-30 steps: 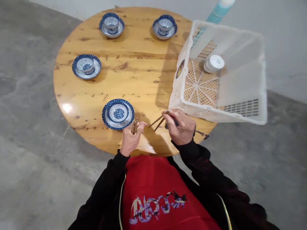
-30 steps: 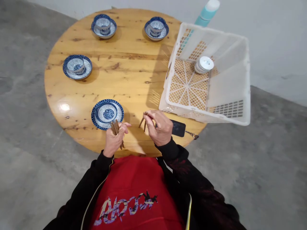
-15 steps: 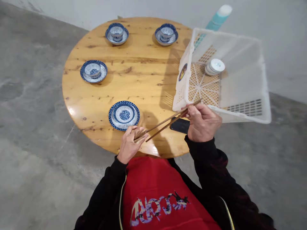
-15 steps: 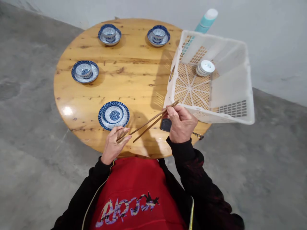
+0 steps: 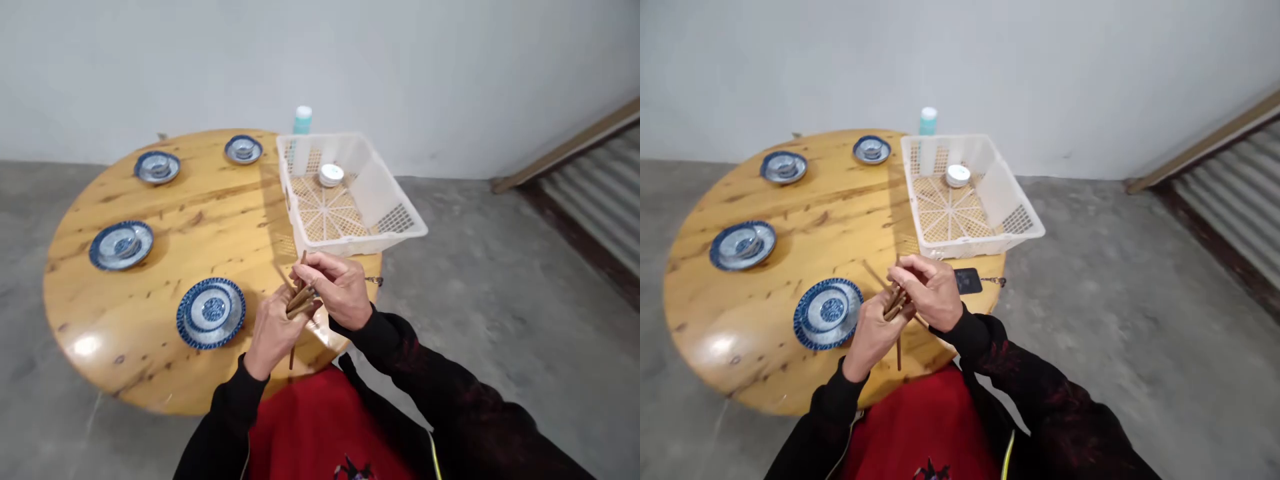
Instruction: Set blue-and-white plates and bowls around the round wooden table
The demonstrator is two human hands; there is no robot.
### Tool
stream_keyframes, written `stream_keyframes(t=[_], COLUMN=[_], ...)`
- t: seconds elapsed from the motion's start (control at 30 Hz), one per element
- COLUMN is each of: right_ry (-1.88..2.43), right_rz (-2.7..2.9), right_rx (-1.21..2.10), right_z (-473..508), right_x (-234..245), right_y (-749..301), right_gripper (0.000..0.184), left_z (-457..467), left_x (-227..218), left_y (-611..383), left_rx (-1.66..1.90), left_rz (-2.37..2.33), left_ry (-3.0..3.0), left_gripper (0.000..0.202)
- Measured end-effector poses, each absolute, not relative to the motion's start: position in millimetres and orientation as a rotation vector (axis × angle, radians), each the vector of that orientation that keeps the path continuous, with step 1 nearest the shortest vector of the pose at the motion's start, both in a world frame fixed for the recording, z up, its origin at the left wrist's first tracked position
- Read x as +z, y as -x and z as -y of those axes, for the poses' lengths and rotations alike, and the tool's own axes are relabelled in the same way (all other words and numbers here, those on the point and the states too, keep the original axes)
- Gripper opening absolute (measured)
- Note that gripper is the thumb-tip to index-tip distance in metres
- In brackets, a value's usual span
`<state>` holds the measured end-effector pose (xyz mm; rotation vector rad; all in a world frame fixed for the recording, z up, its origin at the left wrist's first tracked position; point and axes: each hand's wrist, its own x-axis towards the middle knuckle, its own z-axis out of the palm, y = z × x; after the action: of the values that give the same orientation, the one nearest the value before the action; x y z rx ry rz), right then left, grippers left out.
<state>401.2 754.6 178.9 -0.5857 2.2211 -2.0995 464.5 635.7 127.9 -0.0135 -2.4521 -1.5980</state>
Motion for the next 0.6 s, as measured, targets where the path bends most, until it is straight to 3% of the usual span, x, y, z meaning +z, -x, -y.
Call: stream_keyframes(t=[0.17,0.37,0.47,0.6], right_ry=[0.804,1.078,1.101,0.895], right_rz=[-2.238,-2.189,-2.061,-1.8], right_rx=[-2.107,-1.938,-1.765,-1.672], right_z=[-782.8,-829.5,-841.9,-847.6], right_x=[227.4,241.3,221.8,182.6], right_y=[-331.6,-224.2,-186.5,-146.7], right_gripper=[0.029,0.045,0.046,0.045], left_z=[-656.3,-679.9,-695.4,-712.0], left_x=[182.6,235.9,232.2,193.7], left_y=[-392.2,-278.3,-217.7,-148.7], left_rx=[-1.823,-1.957,-2.061,-2.135], left_rz=[2.405,2.093,2.056,1.974], left_ry=[0.05,-0.135,-0.176,-0.241], left_gripper=[0.037,0.035,0.044,0.047])
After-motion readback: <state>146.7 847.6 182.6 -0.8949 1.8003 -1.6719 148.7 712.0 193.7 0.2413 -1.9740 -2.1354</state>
